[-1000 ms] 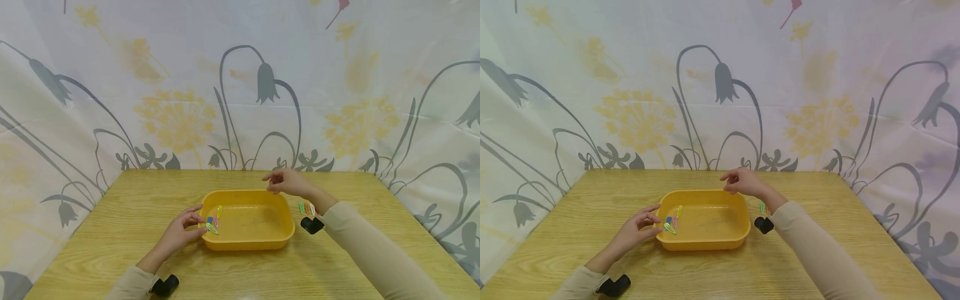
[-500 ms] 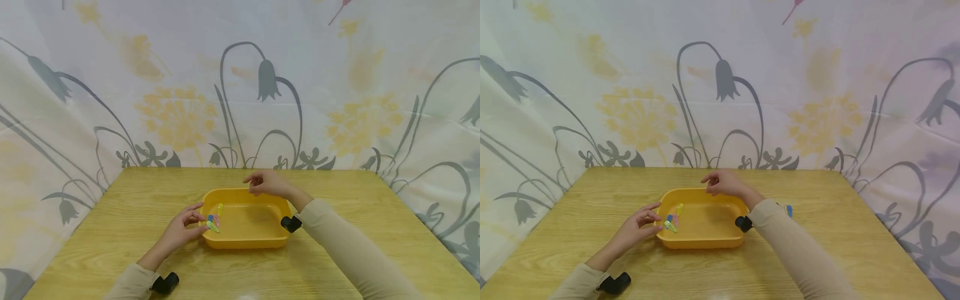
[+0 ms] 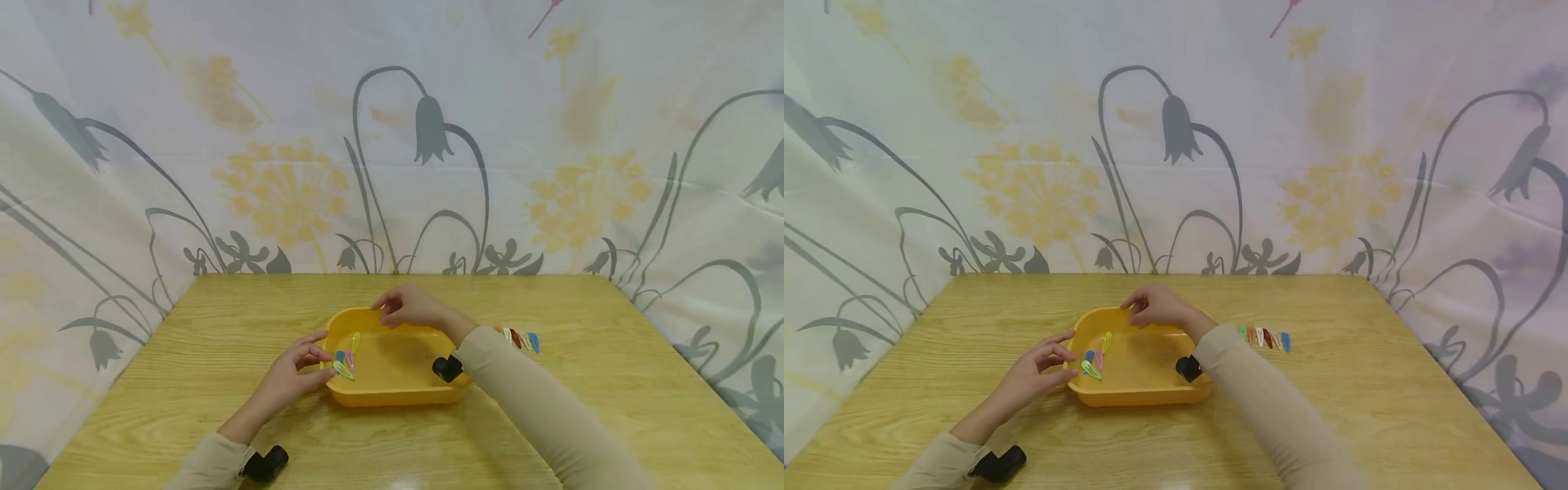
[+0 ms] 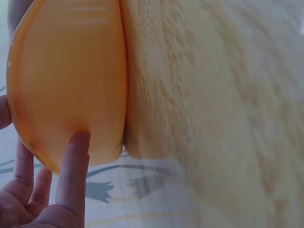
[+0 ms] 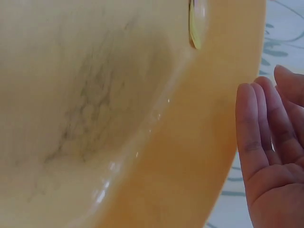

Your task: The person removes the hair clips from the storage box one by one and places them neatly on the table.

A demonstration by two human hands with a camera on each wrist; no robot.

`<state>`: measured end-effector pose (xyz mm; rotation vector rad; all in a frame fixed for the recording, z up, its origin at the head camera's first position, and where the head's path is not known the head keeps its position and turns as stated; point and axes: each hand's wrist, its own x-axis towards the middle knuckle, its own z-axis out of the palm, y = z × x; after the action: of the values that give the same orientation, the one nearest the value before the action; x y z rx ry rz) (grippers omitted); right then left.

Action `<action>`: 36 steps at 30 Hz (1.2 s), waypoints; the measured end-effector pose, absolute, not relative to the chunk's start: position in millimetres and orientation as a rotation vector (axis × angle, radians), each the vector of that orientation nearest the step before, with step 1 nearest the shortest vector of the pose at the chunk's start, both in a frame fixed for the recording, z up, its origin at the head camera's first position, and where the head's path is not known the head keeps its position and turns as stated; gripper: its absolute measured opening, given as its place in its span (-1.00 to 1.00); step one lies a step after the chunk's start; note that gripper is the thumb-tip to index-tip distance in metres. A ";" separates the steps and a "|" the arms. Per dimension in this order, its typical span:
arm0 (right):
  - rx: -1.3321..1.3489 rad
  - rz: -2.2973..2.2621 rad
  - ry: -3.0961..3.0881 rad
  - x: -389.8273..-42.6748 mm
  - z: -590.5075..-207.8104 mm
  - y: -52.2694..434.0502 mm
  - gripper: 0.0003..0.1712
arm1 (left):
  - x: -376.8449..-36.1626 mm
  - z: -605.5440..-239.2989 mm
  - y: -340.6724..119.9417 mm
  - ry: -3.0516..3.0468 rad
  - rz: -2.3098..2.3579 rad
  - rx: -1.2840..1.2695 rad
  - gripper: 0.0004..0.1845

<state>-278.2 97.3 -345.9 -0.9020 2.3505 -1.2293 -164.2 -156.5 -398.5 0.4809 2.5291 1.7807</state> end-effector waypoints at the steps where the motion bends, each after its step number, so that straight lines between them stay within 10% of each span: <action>1: -0.906 -1.222 2.346 -278.2 -347.6 94.5 -0.66 | -164.0 -398.5 -156.8 2.533 1.780 0.480 -0.76; 36: -0.964 -0.918 2.161 -276.9 -369.9 85.2 -0.53 | -165.5 -398.8 -156.7 2.522 1.798 0.482 -0.75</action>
<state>-276.9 85.2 -369.9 -0.9642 2.1606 -0.9176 -165.5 -156.7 -398.8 0.4824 2.5224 1.7978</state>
